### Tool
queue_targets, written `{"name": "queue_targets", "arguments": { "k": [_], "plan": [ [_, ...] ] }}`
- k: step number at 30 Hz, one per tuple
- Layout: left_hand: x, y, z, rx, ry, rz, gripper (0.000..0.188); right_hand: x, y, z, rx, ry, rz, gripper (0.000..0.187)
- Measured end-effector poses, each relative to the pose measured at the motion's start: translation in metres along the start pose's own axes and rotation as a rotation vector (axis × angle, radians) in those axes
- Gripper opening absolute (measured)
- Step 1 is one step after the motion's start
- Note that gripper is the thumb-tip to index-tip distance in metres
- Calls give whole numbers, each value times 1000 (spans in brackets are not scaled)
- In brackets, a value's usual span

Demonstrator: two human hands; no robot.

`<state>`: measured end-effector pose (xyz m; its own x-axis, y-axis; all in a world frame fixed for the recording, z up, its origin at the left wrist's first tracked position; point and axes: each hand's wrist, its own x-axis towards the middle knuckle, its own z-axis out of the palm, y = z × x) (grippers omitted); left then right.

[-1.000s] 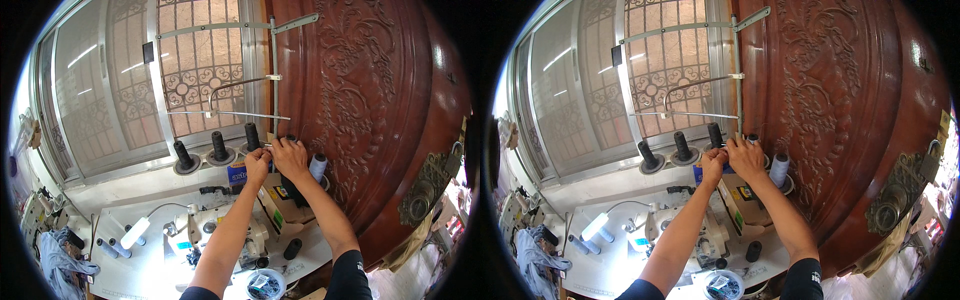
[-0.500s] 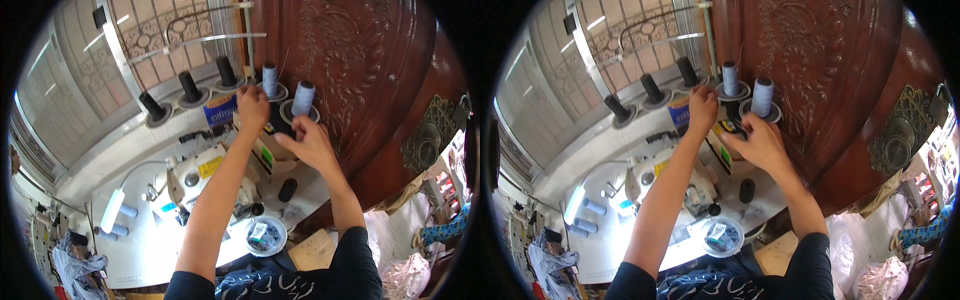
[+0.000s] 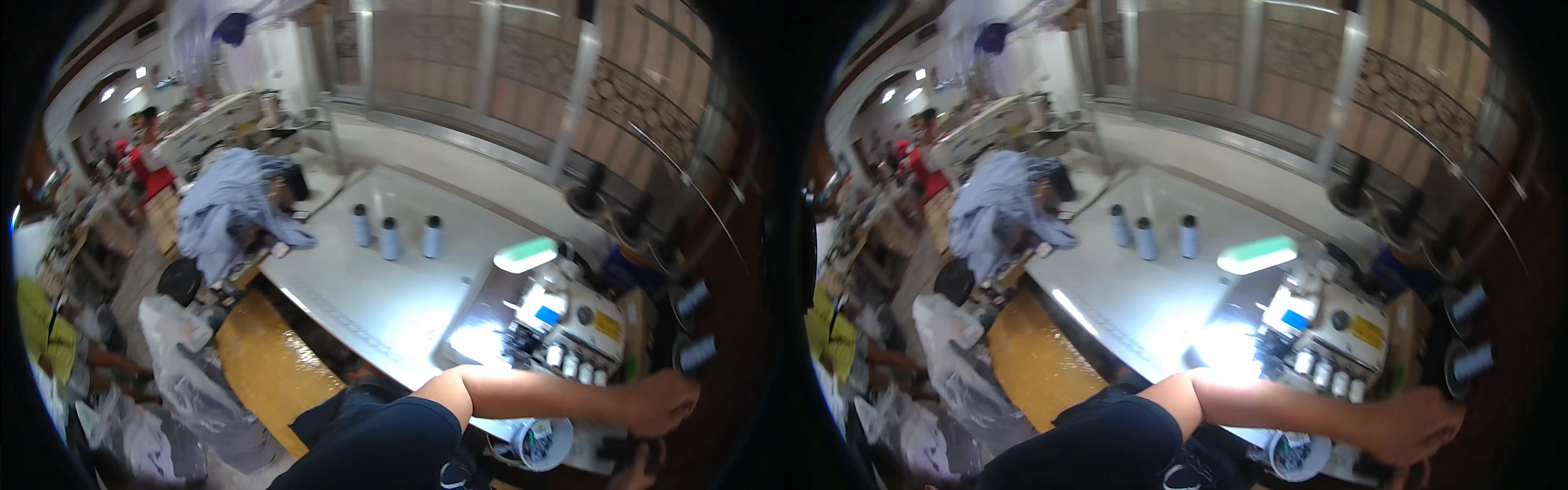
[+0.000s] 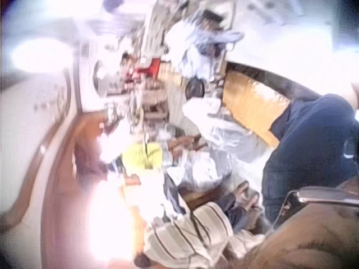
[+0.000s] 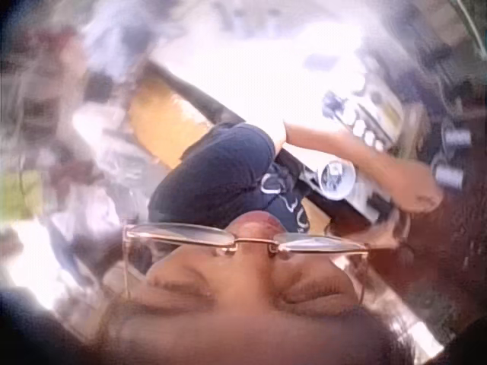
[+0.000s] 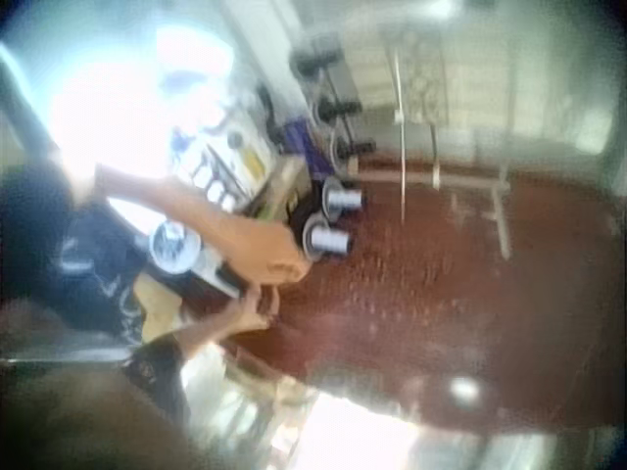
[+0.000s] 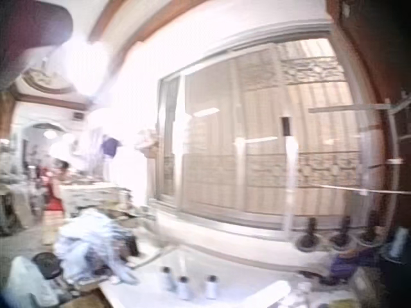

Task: The person sets up spools of thread on a machine, including placing spools on holders and threading the line through guides by hand.

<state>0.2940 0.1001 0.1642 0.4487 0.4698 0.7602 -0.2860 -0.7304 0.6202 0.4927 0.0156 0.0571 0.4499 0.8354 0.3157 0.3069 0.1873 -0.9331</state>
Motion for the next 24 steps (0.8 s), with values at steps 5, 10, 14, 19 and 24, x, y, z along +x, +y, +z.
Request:
{"name": "queue_targets", "arguments": {
  "k": [5,10,14,19,24],
  "plan": [
    [-81,20,-56,296,-388,17,61,-69,-94,97,267,-57,-252,54],
    [-162,42,-114,368,-247,-200,47,-109,-91,165,333,-411,-75,45],
    [-211,89,-180,423,-230,-395,36,-129,-76,221,216,-555,-180,48],
    [-295,108,-324,529,150,-370,42,-122,-85,213,215,-943,-175,37],
    [-388,81,-488,1064,1300,-365,47,-121,-96,190,149,-996,56,30]
  ]
}}
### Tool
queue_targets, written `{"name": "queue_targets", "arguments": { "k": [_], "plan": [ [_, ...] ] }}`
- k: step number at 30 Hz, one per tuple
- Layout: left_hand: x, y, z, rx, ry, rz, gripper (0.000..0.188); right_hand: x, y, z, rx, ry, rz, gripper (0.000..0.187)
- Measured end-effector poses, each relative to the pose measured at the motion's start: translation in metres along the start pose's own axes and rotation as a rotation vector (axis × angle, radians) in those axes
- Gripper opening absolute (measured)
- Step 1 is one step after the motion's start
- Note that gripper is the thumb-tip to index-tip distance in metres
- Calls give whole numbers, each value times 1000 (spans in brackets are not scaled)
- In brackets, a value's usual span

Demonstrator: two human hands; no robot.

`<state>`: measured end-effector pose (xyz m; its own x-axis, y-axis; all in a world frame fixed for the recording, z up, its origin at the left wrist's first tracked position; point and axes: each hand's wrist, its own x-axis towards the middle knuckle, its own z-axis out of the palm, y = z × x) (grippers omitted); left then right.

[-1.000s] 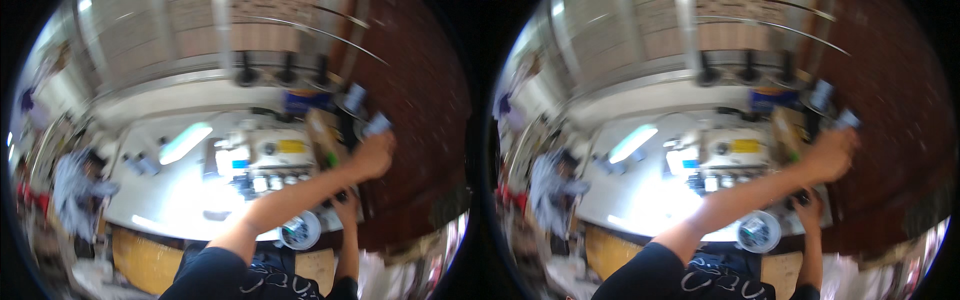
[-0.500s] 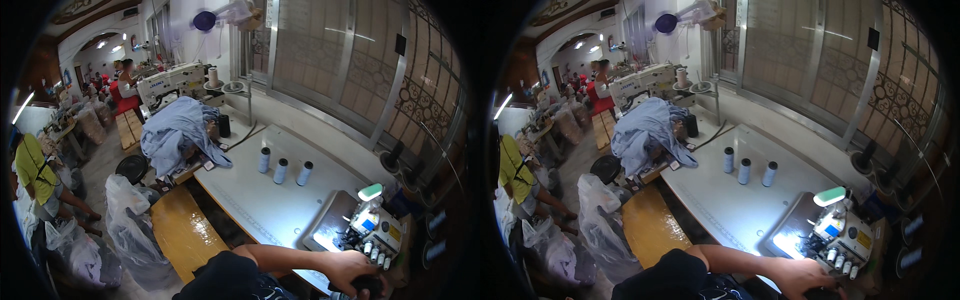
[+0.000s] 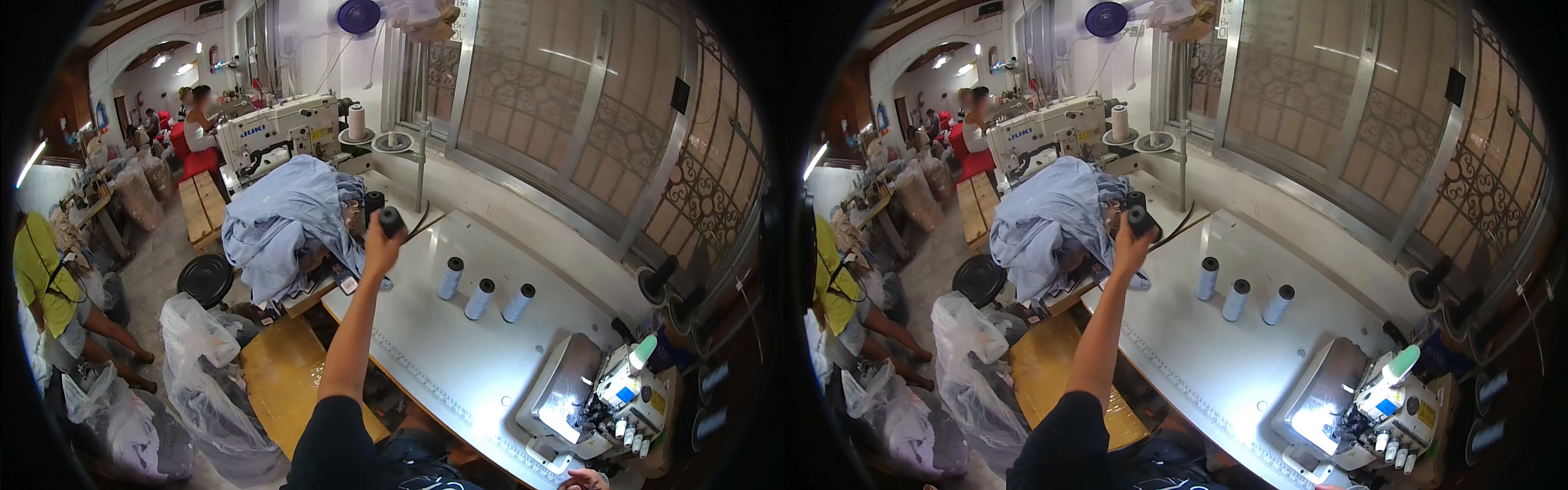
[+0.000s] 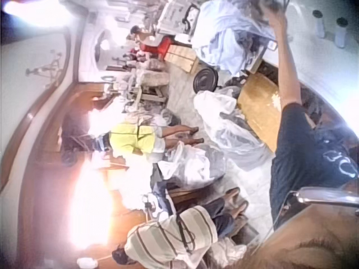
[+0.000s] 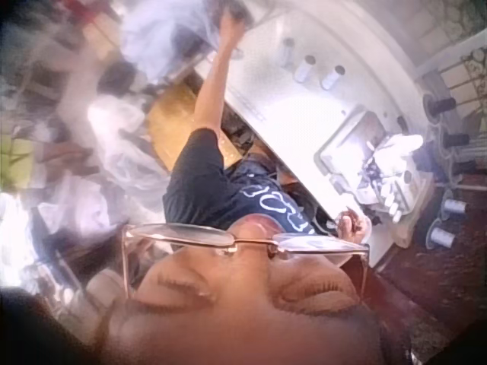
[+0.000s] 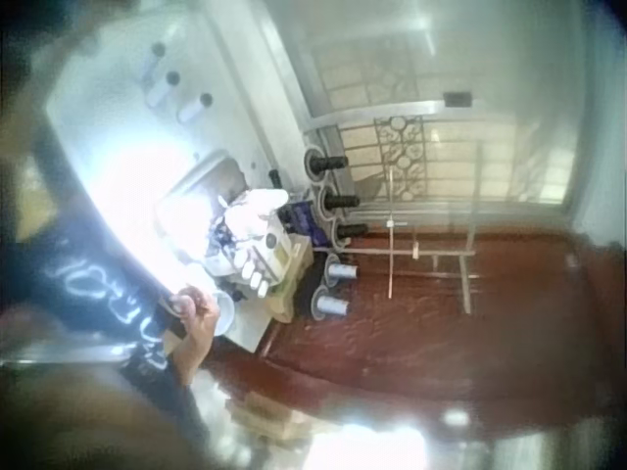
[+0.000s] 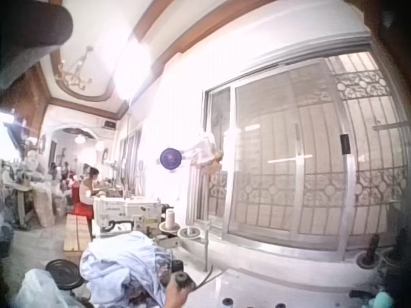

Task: The person sets up spools of thread on a machine, including placing spools on holders and threading the line through guides by hand.

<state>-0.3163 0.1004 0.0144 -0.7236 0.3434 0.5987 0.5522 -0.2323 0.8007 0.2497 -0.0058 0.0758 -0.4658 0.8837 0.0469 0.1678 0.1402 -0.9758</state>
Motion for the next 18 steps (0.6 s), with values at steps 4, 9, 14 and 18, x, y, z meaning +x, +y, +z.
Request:
{"name": "queue_targets", "arguments": {
  "k": [4,9,14,18],
  "plan": [
    [40,-86,32,297,112,-227,45,-1,10,13,68,194,68,14],
    [45,-136,51,565,118,-278,49,3,7,28,44,292,342,13],
    [56,-128,41,687,64,-365,48,10,20,16,-59,272,269,17],
    [33,-77,56,969,392,-244,52,14,28,17,49,294,252,19]
  ]
}}
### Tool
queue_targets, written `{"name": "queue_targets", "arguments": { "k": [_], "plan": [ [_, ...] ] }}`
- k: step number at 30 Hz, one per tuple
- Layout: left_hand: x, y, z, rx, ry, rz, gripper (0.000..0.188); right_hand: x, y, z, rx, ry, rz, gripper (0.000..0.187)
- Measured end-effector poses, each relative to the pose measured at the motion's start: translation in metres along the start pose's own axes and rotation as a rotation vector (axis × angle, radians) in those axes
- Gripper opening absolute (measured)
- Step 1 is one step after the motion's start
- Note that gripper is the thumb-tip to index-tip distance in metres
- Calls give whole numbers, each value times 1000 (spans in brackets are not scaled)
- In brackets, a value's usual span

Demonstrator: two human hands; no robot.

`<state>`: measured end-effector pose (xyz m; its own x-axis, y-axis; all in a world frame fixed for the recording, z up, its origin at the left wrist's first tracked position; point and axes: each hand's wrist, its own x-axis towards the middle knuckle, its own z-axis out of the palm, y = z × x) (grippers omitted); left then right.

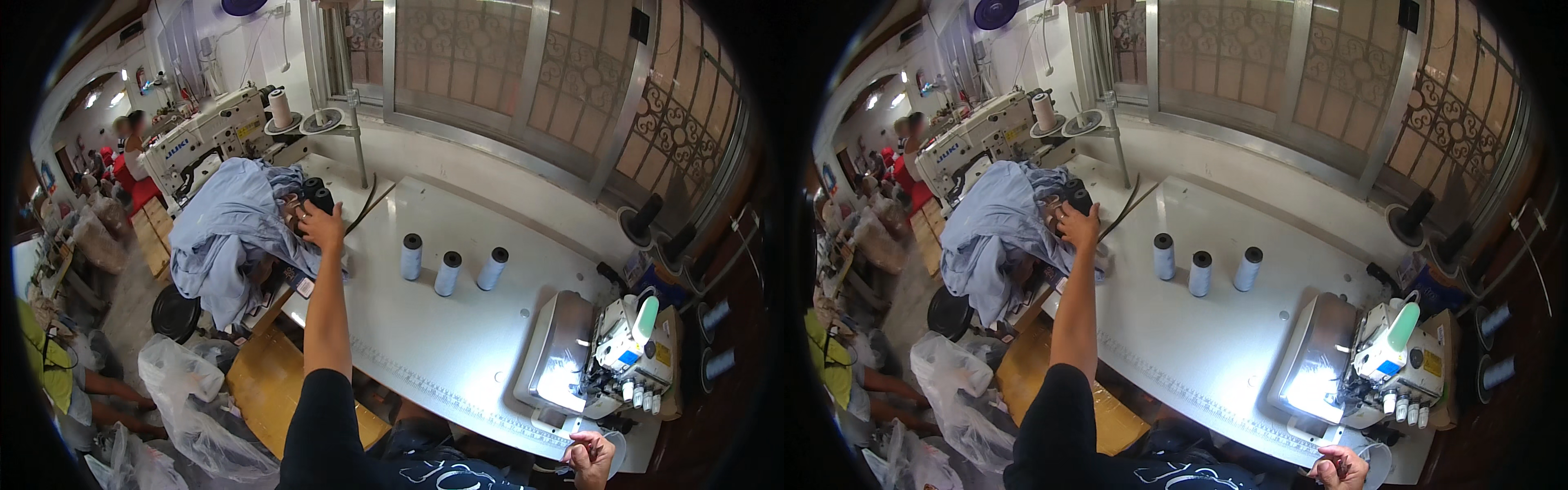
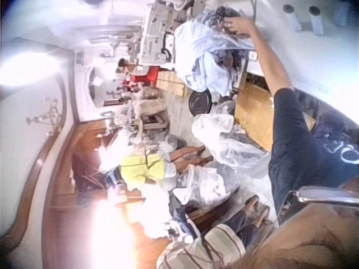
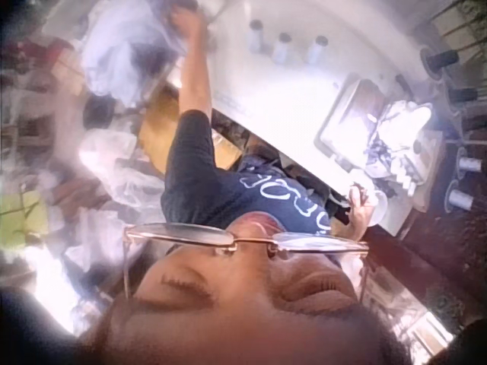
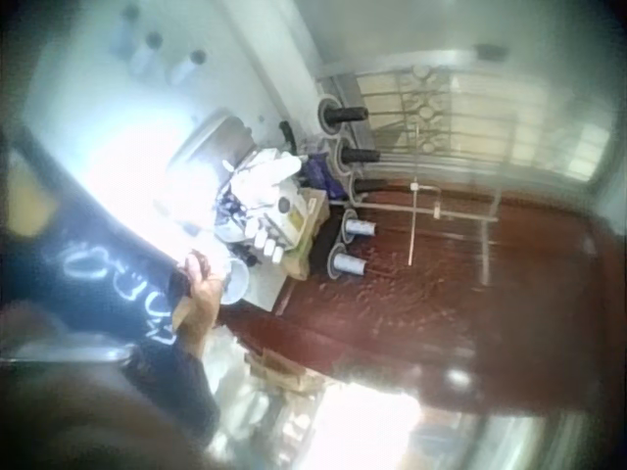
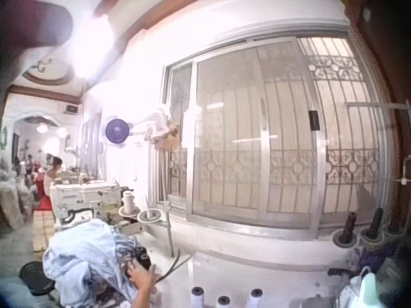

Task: The person sets up spools of thread on a machine, including placing spools on holders and threading the line through guides by hand.

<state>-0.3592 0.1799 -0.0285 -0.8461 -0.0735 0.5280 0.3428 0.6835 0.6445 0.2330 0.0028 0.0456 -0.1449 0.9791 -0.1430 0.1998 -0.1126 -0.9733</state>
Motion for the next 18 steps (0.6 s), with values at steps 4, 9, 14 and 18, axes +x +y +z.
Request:
{"name": "queue_targets", "arguments": {
  "k": [4,9,14,18],
  "plan": [
    [-30,16,-33,-537,-359,461,63,1,6,1,52,-27,-18,25],
    [-85,12,-26,-920,-1028,585,60,-7,3,-15,138,-106,-95,22],
    [-94,-2,-25,-811,-1151,495,43,-5,5,-21,60,-81,-212,25],
    [-95,9,-87,-1109,-1118,58,37,-3,20,-21,-57,-165,-205,28]
  ]
}}
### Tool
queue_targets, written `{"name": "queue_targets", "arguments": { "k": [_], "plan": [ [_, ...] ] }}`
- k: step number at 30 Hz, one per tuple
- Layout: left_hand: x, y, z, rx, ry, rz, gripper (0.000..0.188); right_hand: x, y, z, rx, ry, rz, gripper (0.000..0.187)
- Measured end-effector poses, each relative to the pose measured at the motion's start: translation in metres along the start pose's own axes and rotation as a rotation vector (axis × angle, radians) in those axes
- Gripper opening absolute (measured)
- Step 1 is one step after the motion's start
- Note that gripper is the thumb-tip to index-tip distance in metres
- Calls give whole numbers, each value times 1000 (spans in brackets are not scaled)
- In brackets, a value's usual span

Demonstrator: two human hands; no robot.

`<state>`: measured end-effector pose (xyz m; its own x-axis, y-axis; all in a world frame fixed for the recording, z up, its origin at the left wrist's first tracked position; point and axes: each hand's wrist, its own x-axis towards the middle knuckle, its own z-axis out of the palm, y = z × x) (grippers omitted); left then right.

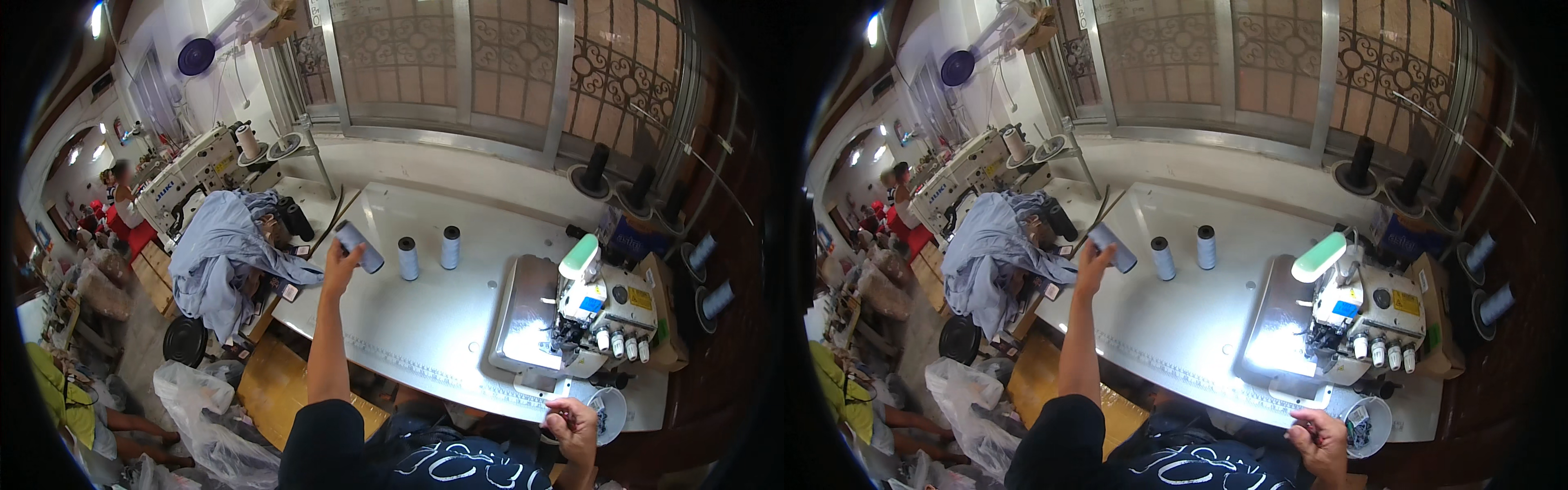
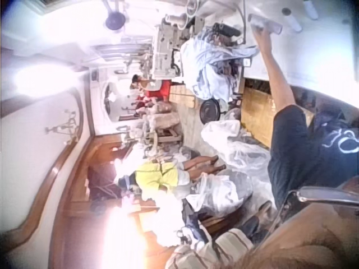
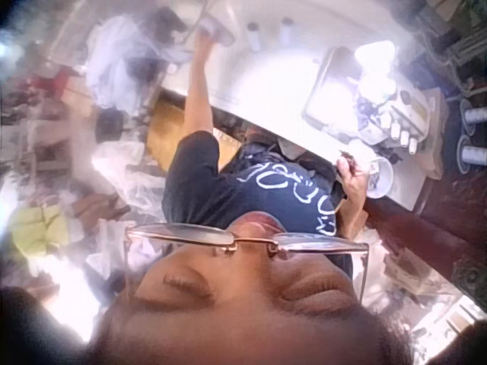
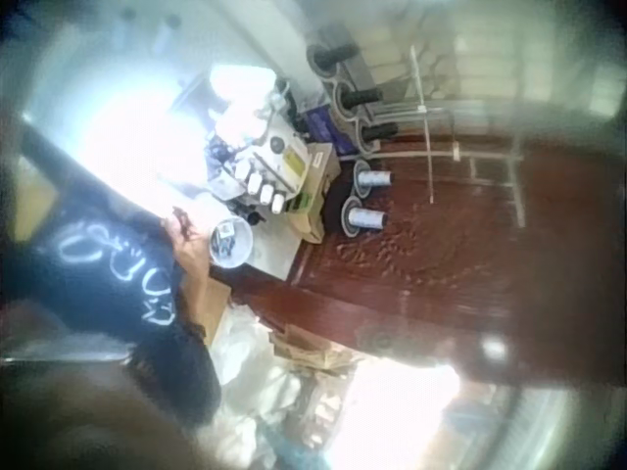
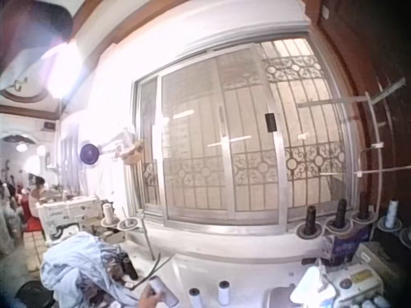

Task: The person sets up spools of thread on a machine, including placing spools on holders and threading the line through guides by hand.

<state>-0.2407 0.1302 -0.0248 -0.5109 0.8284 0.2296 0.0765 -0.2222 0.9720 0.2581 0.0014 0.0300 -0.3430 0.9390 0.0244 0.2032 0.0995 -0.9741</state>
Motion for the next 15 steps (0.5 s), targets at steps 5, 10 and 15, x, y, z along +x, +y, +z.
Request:
{"name": "queue_targets", "arguments": {
  "k": [5,10,15],
  "plan": [
    [-128,35,78,-300,-394,-235,38,33,24,37,-17,-18,-60,41],
    [-200,59,182,-350,-606,-397,47,60,26,67,295,63,-152,55],
    [-200,62,200,-185,-666,-308,15,62,46,47,573,149,-12,38]
  ]
}}
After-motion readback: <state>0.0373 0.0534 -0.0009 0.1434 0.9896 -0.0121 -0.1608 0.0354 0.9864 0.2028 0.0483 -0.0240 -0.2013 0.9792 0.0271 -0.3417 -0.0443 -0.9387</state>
